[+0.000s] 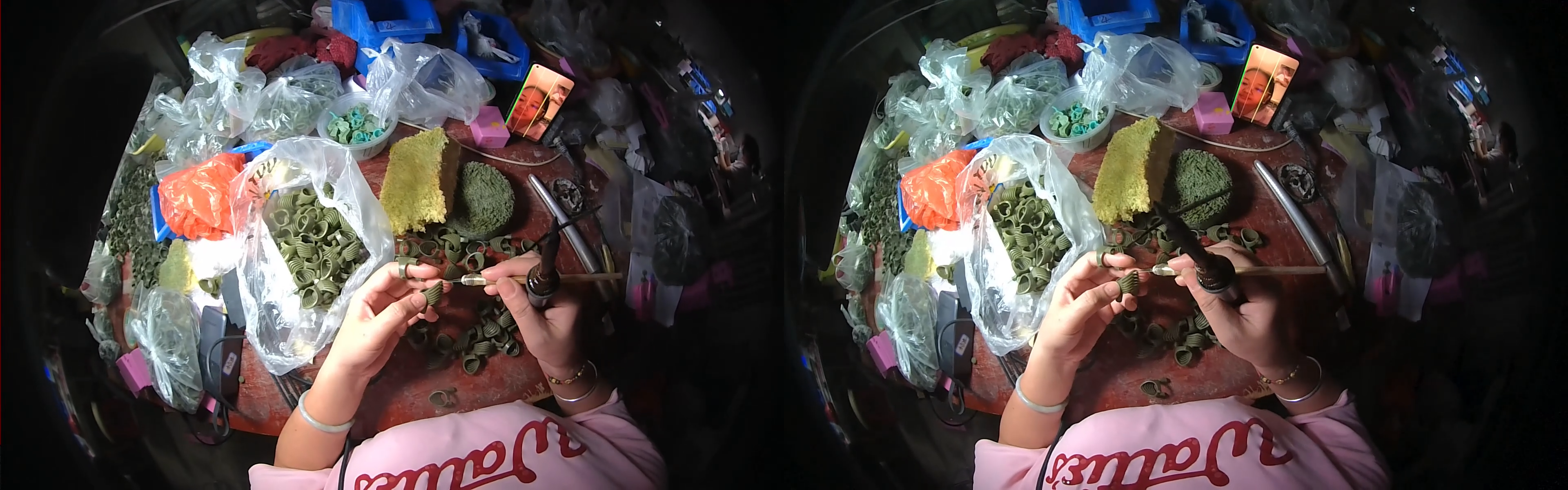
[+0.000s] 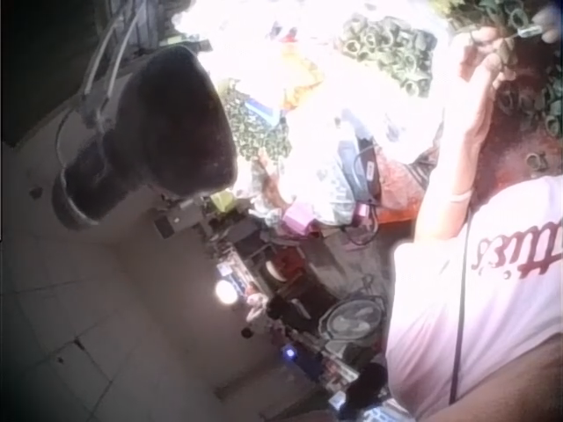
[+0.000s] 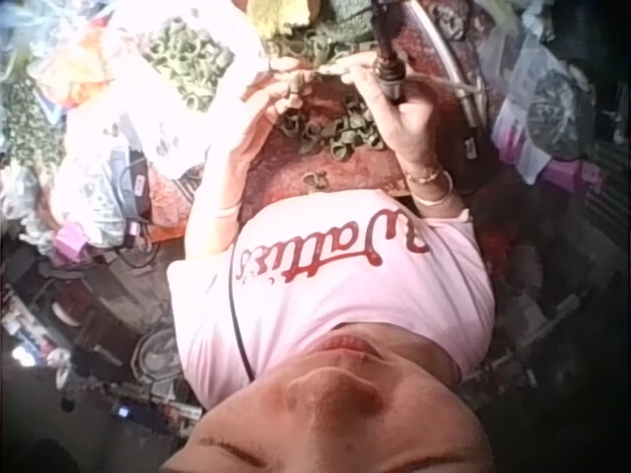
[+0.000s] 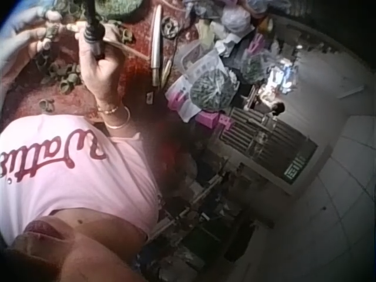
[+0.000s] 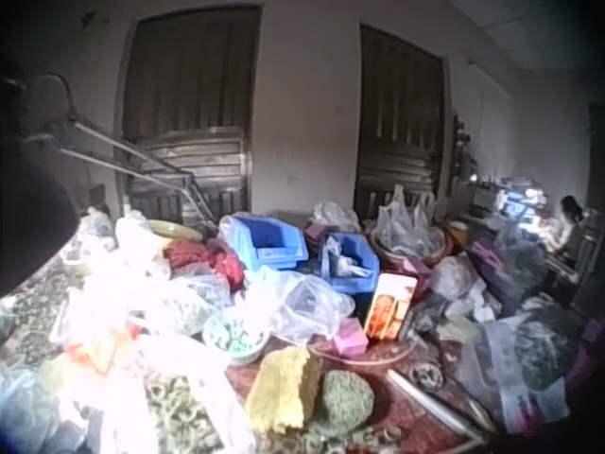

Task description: Joining green textured components using a soldering iron.

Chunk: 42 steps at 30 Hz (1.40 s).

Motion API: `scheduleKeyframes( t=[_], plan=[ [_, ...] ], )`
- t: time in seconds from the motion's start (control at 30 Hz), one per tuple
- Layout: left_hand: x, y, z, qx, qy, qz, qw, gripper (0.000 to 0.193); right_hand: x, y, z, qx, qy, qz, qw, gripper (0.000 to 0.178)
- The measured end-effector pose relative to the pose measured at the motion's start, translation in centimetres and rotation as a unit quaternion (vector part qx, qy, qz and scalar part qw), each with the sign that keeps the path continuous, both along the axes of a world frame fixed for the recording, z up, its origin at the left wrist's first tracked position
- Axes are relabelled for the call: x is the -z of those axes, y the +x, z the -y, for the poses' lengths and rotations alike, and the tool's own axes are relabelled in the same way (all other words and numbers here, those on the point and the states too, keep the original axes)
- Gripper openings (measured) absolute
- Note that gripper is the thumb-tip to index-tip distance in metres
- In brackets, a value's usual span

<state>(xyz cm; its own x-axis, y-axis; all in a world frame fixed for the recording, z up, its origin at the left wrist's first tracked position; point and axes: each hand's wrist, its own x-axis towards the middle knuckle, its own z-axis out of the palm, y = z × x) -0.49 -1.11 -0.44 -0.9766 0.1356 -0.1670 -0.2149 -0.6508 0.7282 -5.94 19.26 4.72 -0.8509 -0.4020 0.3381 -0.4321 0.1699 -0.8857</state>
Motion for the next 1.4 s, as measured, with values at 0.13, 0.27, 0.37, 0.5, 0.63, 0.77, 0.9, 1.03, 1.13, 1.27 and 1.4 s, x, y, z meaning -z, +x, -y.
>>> scheduleKeyframes(
  t=[0.13,0.27,0.37,0.5,0.63,0.77,0.9,1.03,1.13,1.27,1.4],
  plan=[
    [0.0,0.1,-0.4,-0.025,-0.011,0.013,1.000,0.028,0.8,0.4,-0.2,0.002,-0.023,0.027,0.999,0.013],
    [0.2,0.2,-0.3,-0.011,-0.015,0.001,1.000,0.028,1.5,0.3,-0.3,-0.024,-0.023,0.022,0.999,0.013],
    [0.0,0.1,-0.4,-0.009,-0.038,-0.008,0.999,0.028,1.5,-0.2,-0.5,-0.053,-0.011,-0.030,0.998,0.015],
    [0.4,0.1,-0.6,-0.029,-0.083,-0.012,0.996,0.027,1.0,-0.4,-0.6,-0.097,0.018,-0.076,0.992,0.018],
    [0.3,0.1,-0.6,-0.016,-0.015,0.008,1.000,0.028,1.4,-0.1,-0.8,-0.047,0.002,-0.041,0.998,0.018],
    [0.3,0.0,-0.5,-0.008,0.002,0.008,1.000,0.028,1.6,-0.1,-1.1,-0.038,-0.016,-0.016,0.999,0.017],
    [0.4,0.0,-0.4,0.003,-0.010,-0.001,1.000,0.028,1.5,0.0,-0.8,-0.039,-0.001,-0.026,0.999,0.016],
    [0.5,0.0,-0.4,0.003,-0.045,-0.011,0.999,0.029,1.2,-0.3,-0.8,-0.058,0.015,-0.056,0.997,0.016],
    [0.6,0.1,-0.4,0.006,-0.047,-0.020,0.999,0.029,1.3,-0.3,-0.7,-0.056,0.018,-0.064,0.996,0.015],
    [0.7,0.2,-0.5,0.004,-0.037,-0.007,0.999,0.026,1.2,-0.7,-0.9,-0.068,0.047,-0.102,0.991,0.015],
    [0.5,0.3,-0.5,0.019,-0.065,-0.017,0.998,0.024,1.2,-0.6,-0.6,-0.067,0.035,-0.092,0.993,0.011]
  ],
)
